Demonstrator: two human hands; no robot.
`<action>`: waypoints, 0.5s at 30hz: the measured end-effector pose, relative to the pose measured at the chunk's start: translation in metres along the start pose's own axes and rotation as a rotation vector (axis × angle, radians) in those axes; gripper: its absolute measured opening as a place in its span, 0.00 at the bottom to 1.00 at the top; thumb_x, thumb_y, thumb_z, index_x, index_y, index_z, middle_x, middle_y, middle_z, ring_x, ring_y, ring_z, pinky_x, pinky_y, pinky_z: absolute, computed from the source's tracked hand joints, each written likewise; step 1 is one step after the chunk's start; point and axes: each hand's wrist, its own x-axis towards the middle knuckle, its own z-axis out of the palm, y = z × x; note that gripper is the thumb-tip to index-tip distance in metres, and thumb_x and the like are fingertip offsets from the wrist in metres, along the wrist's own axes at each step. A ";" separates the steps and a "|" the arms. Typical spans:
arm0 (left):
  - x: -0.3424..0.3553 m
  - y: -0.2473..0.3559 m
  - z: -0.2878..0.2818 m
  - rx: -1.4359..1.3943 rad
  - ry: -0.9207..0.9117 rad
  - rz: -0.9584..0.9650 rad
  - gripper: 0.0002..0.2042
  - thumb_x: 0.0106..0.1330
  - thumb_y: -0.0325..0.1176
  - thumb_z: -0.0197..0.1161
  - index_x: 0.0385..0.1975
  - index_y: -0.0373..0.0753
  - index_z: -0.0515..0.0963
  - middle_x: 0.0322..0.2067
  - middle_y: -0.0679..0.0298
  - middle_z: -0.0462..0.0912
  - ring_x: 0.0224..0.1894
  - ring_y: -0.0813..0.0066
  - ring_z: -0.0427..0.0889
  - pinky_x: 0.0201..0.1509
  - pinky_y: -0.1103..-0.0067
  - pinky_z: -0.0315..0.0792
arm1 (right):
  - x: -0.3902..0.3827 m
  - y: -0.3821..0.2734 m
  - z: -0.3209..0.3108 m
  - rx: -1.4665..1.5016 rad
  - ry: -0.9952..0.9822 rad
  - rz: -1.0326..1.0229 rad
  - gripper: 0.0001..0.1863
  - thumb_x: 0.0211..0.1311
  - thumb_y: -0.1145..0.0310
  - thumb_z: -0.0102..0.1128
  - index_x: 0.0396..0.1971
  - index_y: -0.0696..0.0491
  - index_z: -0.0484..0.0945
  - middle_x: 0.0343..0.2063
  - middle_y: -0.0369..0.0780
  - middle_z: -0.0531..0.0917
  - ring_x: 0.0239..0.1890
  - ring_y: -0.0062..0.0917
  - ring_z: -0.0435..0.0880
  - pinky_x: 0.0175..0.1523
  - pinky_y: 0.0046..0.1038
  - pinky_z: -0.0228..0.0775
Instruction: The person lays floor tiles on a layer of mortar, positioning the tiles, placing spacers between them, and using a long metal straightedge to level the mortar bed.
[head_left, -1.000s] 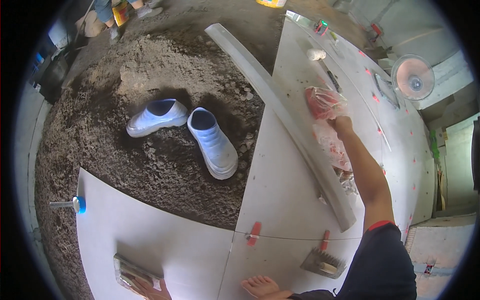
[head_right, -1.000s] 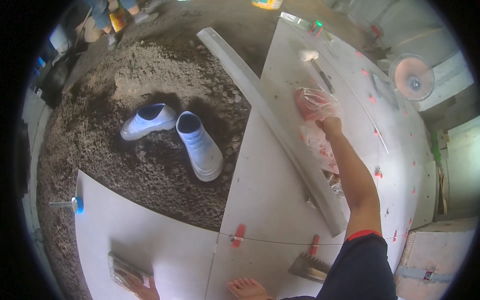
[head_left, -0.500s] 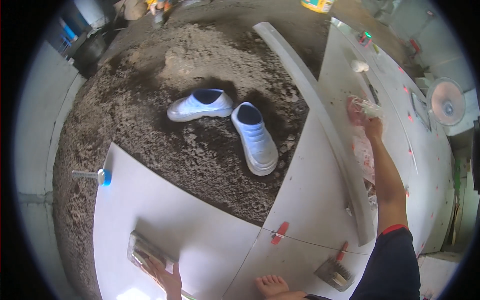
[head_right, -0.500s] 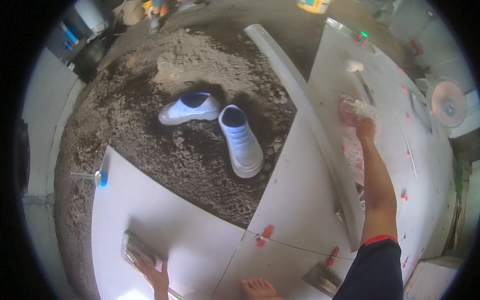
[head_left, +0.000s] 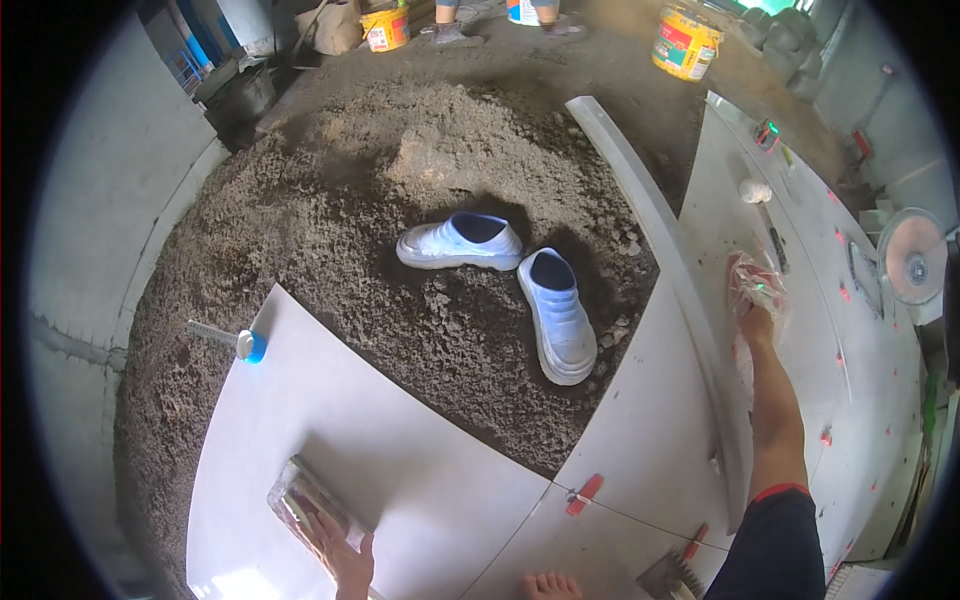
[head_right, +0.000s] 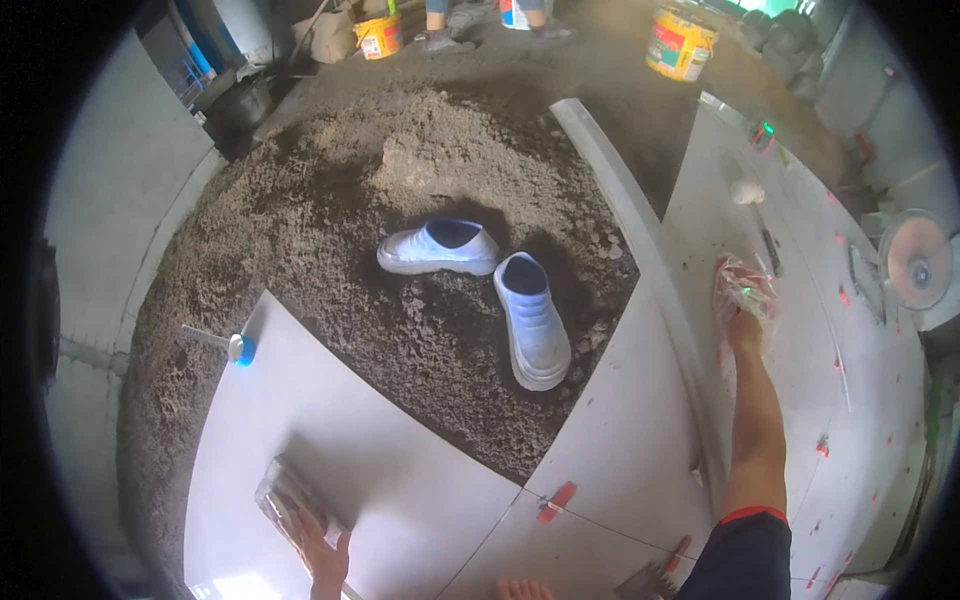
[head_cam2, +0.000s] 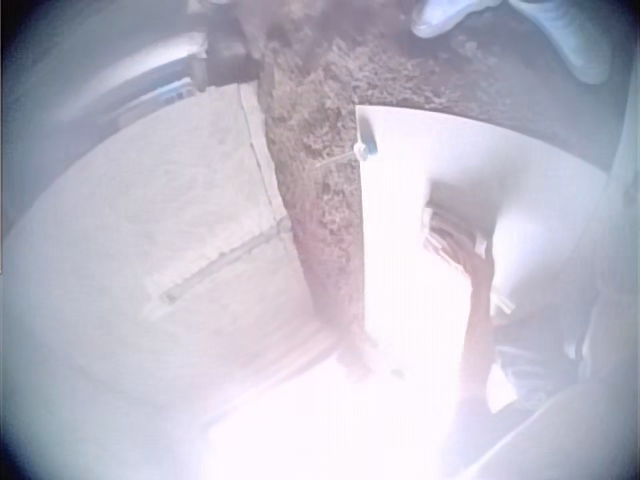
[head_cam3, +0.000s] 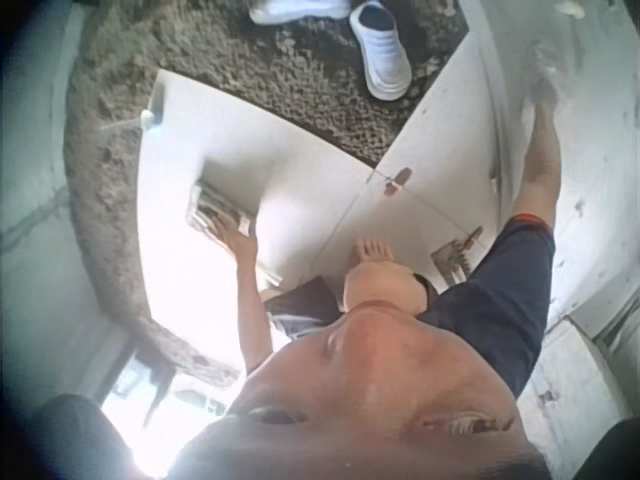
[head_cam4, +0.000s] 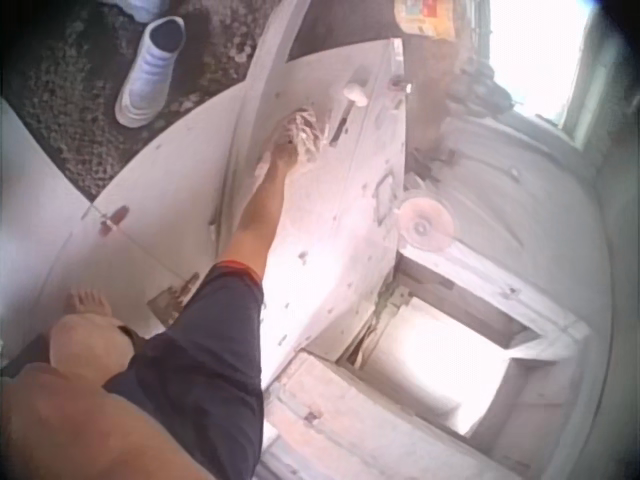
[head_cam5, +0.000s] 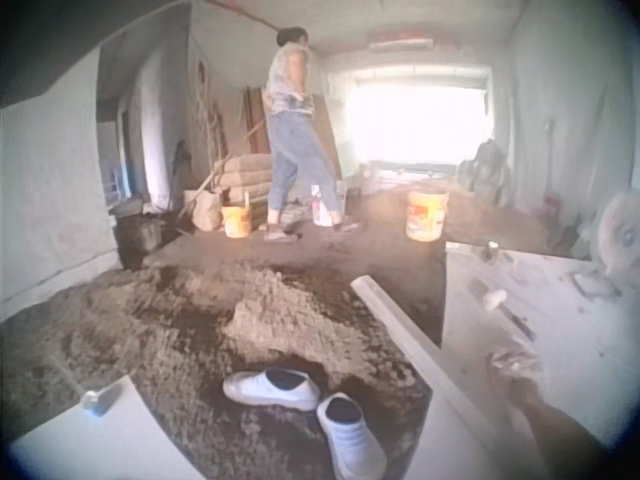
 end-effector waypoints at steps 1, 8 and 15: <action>-0.001 -0.003 -0.001 0.043 0.023 0.022 0.49 0.53 0.46 0.69 0.67 0.25 0.49 0.69 0.39 0.44 0.72 0.38 0.36 0.74 0.54 0.38 | -0.001 0.001 0.000 -0.022 0.005 0.046 0.24 0.66 0.50 0.44 0.42 0.54 0.81 0.40 0.53 0.82 0.47 0.49 0.81 0.53 0.44 0.71; 0.003 -0.011 -0.007 0.118 0.047 0.076 0.49 0.53 0.49 0.68 0.67 0.24 0.50 0.69 0.39 0.46 0.73 0.42 0.36 0.75 0.56 0.38 | -0.004 0.028 -0.013 -0.121 -0.063 -0.085 0.25 0.66 0.49 0.47 0.41 0.58 0.80 0.39 0.55 0.82 0.45 0.49 0.81 0.48 0.44 0.71; 0.004 -0.020 0.006 -0.003 0.061 0.070 0.48 0.53 0.48 0.69 0.68 0.28 0.52 0.70 0.45 0.47 0.73 0.43 0.38 0.74 0.55 0.40 | -0.034 0.017 -0.043 0.073 -0.166 -0.104 0.13 0.61 0.65 0.54 0.37 0.60 0.77 0.35 0.55 0.81 0.40 0.47 0.80 0.46 0.44 0.71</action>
